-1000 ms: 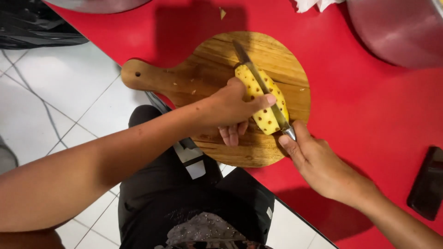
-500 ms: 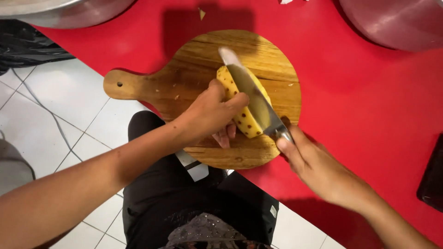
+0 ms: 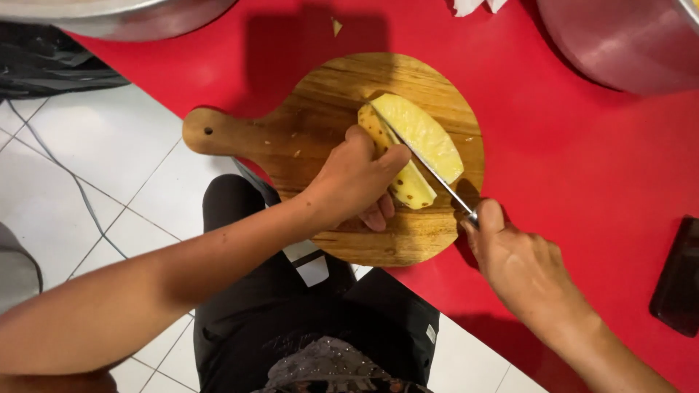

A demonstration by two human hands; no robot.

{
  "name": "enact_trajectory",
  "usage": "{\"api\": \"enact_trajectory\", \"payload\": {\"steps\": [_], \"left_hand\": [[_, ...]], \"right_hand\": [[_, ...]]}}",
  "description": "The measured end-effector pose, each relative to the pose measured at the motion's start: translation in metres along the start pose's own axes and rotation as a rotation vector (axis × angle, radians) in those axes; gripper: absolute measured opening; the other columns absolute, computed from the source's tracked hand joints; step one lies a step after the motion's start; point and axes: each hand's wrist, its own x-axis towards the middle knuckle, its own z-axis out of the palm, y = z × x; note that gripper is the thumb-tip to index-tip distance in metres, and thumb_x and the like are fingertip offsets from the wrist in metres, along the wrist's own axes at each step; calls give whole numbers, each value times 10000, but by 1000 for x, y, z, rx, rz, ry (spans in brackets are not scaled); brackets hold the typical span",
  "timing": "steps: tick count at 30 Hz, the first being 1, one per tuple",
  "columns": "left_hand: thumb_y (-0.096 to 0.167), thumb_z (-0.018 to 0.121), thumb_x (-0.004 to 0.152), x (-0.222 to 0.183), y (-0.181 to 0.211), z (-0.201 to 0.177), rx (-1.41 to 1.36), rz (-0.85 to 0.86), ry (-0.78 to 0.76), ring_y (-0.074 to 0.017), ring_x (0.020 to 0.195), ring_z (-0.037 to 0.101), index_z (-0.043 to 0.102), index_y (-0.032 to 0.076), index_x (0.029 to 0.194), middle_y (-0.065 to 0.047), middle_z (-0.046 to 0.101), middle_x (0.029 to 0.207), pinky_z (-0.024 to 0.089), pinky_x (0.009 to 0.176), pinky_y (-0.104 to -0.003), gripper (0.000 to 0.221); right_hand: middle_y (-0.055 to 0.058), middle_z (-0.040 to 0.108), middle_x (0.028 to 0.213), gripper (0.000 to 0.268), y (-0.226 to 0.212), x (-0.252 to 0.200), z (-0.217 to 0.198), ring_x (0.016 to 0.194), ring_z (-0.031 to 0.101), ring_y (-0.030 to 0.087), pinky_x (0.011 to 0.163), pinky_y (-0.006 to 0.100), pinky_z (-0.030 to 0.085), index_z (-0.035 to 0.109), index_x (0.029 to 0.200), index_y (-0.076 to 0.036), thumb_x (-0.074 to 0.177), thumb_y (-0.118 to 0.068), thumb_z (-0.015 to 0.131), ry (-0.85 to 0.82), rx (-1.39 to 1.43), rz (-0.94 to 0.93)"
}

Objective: Slicing pineapple wedges into smaller chunks on a wooden cutting board using a knife.

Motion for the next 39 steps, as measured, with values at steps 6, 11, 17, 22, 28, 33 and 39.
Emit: {"api": "enact_trajectory", "payload": {"steps": [6, 11, 17, 22, 28, 33, 39], "left_hand": [[358, 502, 926, 5, 5, -1, 135, -61, 16, -291, 437, 648, 400, -15, 1229, -187, 706, 641, 558, 427, -330, 491], [337, 496, 907, 1, 0, -2, 134, -67, 36, -271, 377, 558, 522, -7, 1086, -173, 636, 598, 498, 399, -338, 388], [320, 515, 854, -20, -9, -8, 252, -58, 119, -236, 392, 589, 499, 22, 810, -139, 659, 547, 529, 496, -319, 301], [296, 499, 869, -25, -12, -10, 256, -36, 101, -218, 394, 611, 480, 7, 814, -147, 664, 504, 554, 588, -284, 294], [306, 576, 925, -36, -9, -26, 427, -24, 79, -226, 413, 629, 509, 51, 1001, -147, 767, 711, 486, 388, -312, 275], [482, 632, 946, -14, -20, -19, 179, -2, 113, -274, 497, 713, 551, 70, 1018, -143, 756, 736, 566, 403, -330, 426], [294, 578, 1050, -8, -31, -1, -229, 77, 37, -328, 426, 654, 355, 62, 983, -273, 691, 656, 494, 341, -342, 329]], "right_hand": [[174, 709, 748, 319, -15, -2, -43, 675, 675, 482, 663, 517, 485, 345, 1048, -142, 1094, -457, 343, -222, 444, 64], [192, 695, 833, 308, -25, 2, -57, 780, 668, 447, 728, 509, 471, 380, 1078, -134, 1095, -441, 361, -274, 534, 48], [47, 660, 589, 379, -33, 0, -8, 559, 714, 393, 468, 528, 558, 356, 1088, -143, 1107, -520, 387, 217, -173, -125], [28, 659, 587, 355, -35, -3, -14, 541, 722, 363, 440, 499, 551, 381, 1185, -135, 1119, -484, 375, 266, -190, -142], [6, 627, 560, 390, -15, -8, -3, 521, 699, 356, 481, 503, 547, 371, 1073, -190, 1076, -580, 377, 218, -263, -56], [225, 678, 719, 323, -29, 0, -44, 685, 639, 516, 654, 526, 454, 352, 1060, -138, 1094, -460, 347, -189, 454, 9], [106, 470, 698, 390, -36, -7, -52, 671, 549, 296, 693, 437, 395, 393, 1043, -129, 1078, -514, 341, -304, 661, 11]]}}
